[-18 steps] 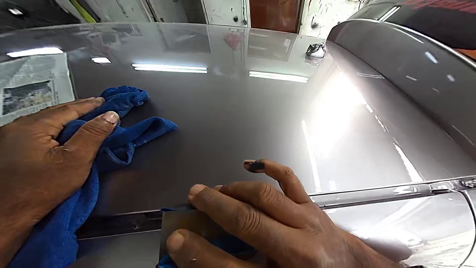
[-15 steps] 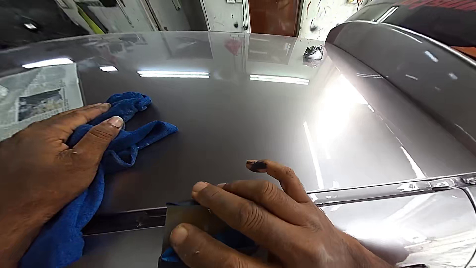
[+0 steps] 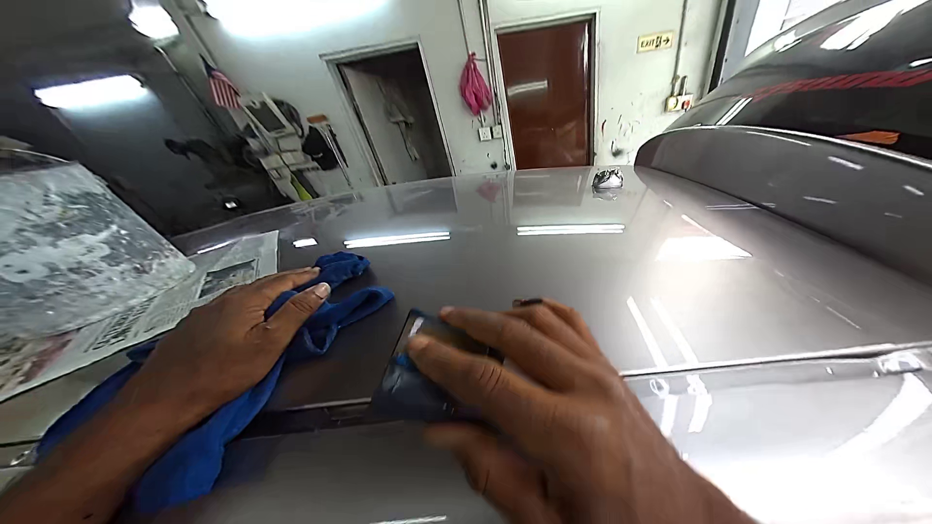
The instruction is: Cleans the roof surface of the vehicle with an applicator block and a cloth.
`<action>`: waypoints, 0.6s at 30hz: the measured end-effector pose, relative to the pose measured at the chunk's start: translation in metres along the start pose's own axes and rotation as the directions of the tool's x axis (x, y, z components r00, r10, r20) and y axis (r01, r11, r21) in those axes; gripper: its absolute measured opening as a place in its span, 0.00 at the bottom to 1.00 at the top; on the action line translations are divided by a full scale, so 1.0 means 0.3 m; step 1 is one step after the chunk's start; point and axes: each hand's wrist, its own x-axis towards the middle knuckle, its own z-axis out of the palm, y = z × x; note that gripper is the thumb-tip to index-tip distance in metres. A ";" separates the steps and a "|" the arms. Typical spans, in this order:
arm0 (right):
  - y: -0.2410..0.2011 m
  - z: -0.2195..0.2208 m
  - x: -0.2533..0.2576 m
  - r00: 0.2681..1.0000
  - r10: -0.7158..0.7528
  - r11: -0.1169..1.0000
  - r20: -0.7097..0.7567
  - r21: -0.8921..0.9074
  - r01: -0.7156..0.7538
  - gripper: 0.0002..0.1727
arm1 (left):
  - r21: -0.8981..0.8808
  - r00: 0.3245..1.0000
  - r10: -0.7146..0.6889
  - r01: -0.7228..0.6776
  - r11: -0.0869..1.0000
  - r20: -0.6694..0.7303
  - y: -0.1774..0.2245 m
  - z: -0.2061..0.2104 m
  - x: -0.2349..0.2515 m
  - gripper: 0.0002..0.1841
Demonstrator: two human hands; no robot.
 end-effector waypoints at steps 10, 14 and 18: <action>-0.184 0.059 -0.171 0.999 -0.025 1.000 -0.035 0.007 0.025 0.22 | 0.114 0.962 0.263 -0.254 0.960 -0.073 0.051 0.011 -0.037 0.38; -0.229 0.050 -0.170 0.999 0.008 0.999 -0.050 -0.047 -0.011 0.23 | 0.085 0.963 0.262 -0.256 0.963 -0.061 0.042 0.008 -0.035 0.38; -0.208 0.038 -0.167 0.986 0.067 0.986 -0.150 -0.142 -0.089 0.24 | 0.075 0.968 0.250 -0.251 0.965 0.025 0.050 -0.004 -0.024 0.36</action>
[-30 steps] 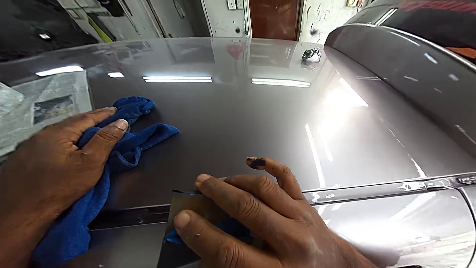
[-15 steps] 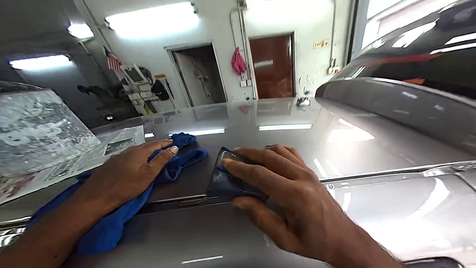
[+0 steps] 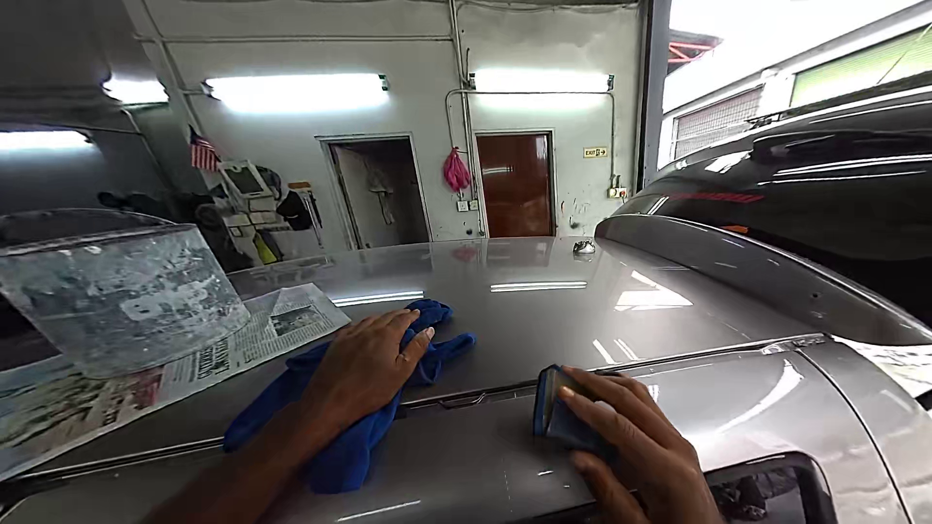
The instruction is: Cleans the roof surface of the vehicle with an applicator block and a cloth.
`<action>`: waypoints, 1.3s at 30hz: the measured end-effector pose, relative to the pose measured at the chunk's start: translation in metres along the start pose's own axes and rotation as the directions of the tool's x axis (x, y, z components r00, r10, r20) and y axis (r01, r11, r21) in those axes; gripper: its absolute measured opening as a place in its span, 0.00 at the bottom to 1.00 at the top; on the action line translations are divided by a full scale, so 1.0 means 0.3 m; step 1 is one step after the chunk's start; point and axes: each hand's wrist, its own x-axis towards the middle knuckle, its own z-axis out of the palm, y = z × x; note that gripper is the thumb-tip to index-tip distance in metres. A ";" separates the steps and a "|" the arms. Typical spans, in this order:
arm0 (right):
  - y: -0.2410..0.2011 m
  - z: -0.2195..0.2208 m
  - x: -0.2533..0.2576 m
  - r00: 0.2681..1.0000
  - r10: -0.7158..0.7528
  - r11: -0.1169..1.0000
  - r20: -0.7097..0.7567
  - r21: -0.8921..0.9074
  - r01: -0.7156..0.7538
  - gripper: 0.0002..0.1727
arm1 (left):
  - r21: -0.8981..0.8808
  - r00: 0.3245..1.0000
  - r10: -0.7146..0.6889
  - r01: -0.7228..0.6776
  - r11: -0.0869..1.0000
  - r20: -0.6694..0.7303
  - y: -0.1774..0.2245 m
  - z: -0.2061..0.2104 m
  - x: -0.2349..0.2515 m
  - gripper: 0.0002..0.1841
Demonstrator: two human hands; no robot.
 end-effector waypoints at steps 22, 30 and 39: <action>0.338 -0.114 0.144 0.867 0.381 0.848 -0.321 -0.251 -0.466 0.24 | -0.274 0.904 0.396 -0.344 0.898 0.161 0.074 0.046 0.169 0.29; 0.501 -0.065 0.278 0.861 0.508 0.759 -0.020 -0.463 -0.459 0.17 | -0.321 0.895 0.428 -0.372 0.871 0.126 0.095 0.064 0.179 0.27; 0.576 -0.037 0.347 0.744 0.623 0.707 0.241 -0.580 -0.404 0.15 | -0.285 0.915 0.402 -0.382 0.879 0.014 0.092 0.099 0.170 0.27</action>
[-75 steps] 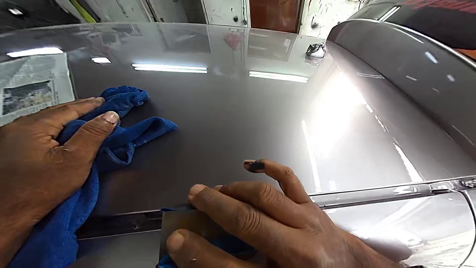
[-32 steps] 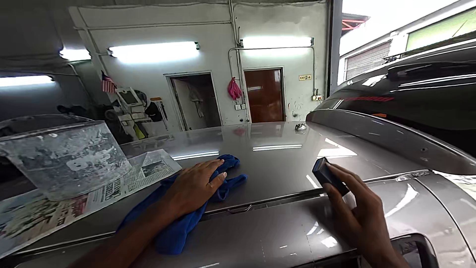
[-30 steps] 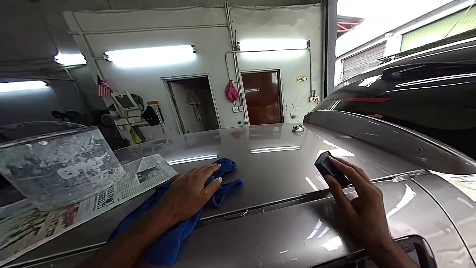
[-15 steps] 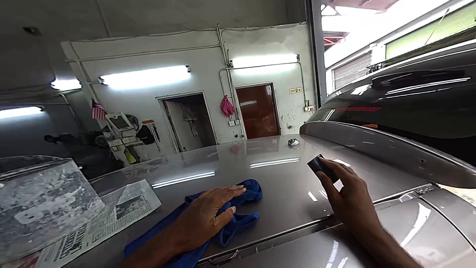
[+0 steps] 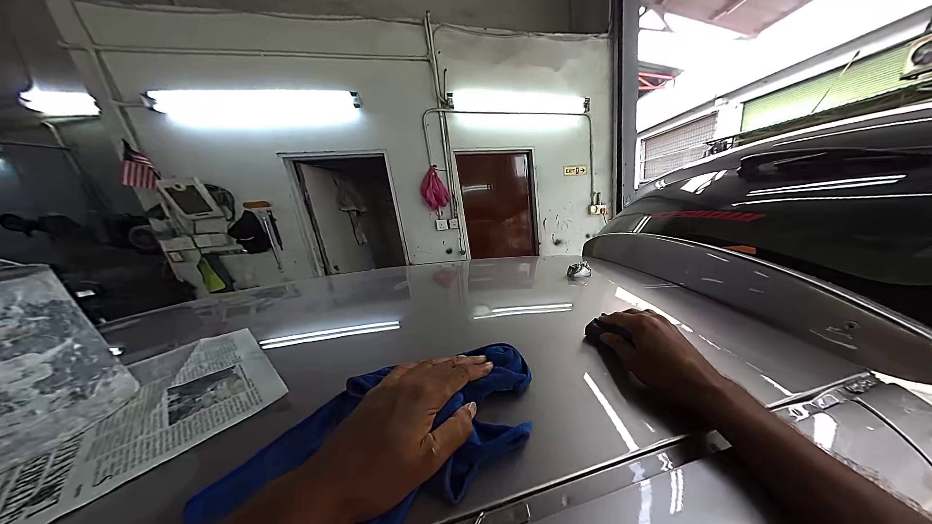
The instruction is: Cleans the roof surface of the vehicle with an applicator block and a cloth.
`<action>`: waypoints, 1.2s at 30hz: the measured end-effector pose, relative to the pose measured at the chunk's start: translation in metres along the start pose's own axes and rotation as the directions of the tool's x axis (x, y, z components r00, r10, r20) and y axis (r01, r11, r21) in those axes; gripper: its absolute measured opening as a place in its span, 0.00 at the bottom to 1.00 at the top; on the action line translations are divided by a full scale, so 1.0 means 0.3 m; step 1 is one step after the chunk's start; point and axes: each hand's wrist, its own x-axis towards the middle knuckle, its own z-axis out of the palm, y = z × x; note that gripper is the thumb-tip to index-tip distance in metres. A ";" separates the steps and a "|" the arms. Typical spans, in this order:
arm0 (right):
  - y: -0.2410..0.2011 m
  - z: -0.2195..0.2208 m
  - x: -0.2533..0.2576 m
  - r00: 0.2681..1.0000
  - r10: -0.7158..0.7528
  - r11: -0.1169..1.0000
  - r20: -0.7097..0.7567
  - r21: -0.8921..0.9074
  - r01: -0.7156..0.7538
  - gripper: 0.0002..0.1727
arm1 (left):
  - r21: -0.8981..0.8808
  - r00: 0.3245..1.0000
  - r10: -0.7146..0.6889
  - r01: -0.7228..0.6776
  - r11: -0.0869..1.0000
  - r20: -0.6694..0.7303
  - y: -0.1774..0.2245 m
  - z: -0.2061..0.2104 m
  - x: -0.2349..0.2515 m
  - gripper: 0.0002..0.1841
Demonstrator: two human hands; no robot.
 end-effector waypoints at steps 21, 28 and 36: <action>-0.019 -0.010 0.042 0.991 -0.130 0.987 0.035 -0.090 0.133 0.10 | 0.044 0.994 -0.069 0.073 0.996 -0.085 0.043 0.011 -0.017 0.28; -0.022 -0.024 -0.016 0.984 -0.180 0.980 0.014 -0.087 0.180 0.12 | 0.058 0.996 -0.073 0.076 0.995 -0.051 0.055 0.008 -0.012 0.29; -0.057 -0.053 -0.078 0.980 -0.196 0.972 0.016 -0.132 0.196 0.15 | 0.080 0.997 -0.069 0.071 0.994 -0.037 0.063 -0.005 -0.018 0.30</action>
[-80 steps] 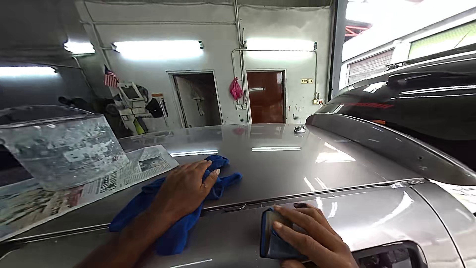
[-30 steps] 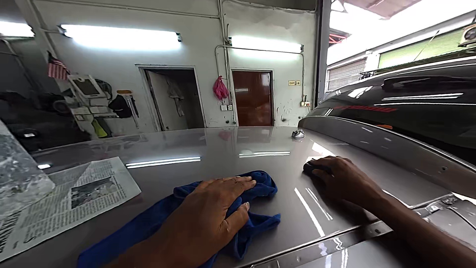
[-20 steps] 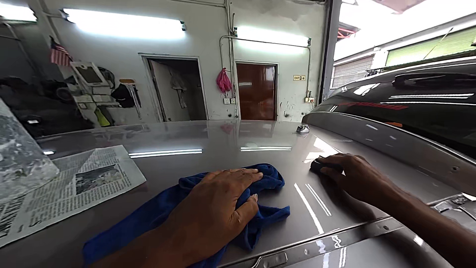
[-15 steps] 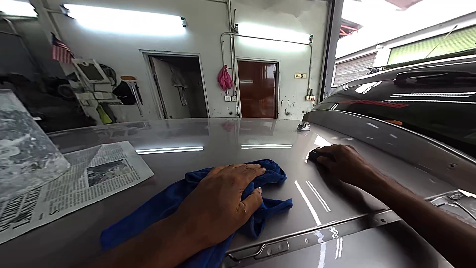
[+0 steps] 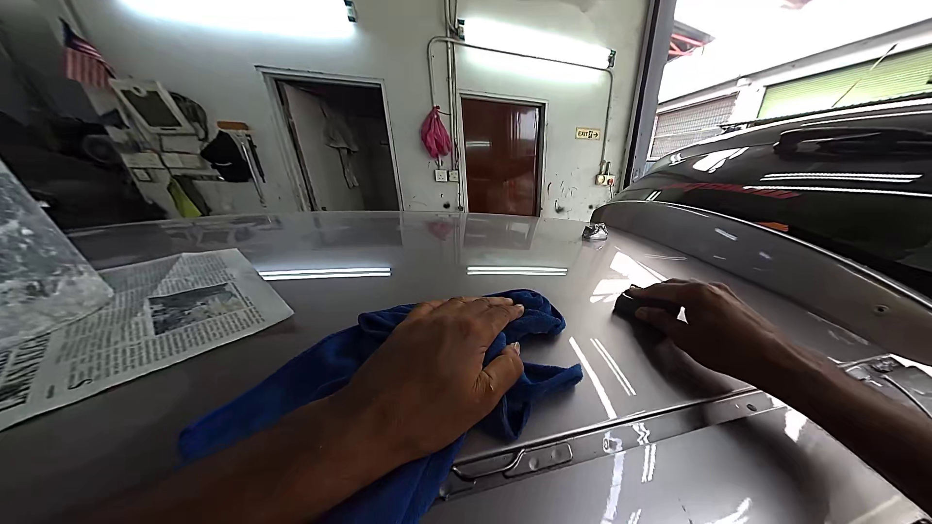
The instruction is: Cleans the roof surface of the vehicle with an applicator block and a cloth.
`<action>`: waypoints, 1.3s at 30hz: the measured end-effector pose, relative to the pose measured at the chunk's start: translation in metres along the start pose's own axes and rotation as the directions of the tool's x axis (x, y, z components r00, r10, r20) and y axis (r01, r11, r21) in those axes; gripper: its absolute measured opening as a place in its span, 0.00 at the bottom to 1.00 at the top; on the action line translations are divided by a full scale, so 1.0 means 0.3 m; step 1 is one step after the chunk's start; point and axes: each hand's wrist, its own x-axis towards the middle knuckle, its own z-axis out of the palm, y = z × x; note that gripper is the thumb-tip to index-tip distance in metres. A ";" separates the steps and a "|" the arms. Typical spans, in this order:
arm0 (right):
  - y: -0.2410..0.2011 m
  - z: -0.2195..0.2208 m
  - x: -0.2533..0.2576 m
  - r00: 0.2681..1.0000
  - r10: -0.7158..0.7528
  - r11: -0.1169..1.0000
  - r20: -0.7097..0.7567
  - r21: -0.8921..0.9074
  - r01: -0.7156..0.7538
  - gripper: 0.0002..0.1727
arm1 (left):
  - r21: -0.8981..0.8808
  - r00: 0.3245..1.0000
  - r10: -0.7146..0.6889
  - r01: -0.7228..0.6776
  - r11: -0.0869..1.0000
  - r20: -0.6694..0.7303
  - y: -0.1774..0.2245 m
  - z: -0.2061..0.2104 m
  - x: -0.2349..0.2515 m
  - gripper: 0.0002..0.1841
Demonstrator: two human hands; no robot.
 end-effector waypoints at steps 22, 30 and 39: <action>0.043 0.030 0.052 0.999 0.017 1.000 0.043 0.021 -0.018 0.13 | -0.010 1.000 0.005 -0.004 1.000 0.009 -0.009 0.016 0.011 0.32; 0.018 -0.004 0.025 0.994 0.068 0.998 0.087 -0.001 -0.068 0.14 | -0.021 1.000 0.009 -0.009 1.000 -0.012 -0.013 0.019 0.016 0.32; 0.015 0.010 0.028 0.992 0.089 0.996 0.088 -0.003 -0.089 0.16 | -0.025 1.000 0.020 -0.021 0.999 -0.018 -0.020 0.024 0.008 0.32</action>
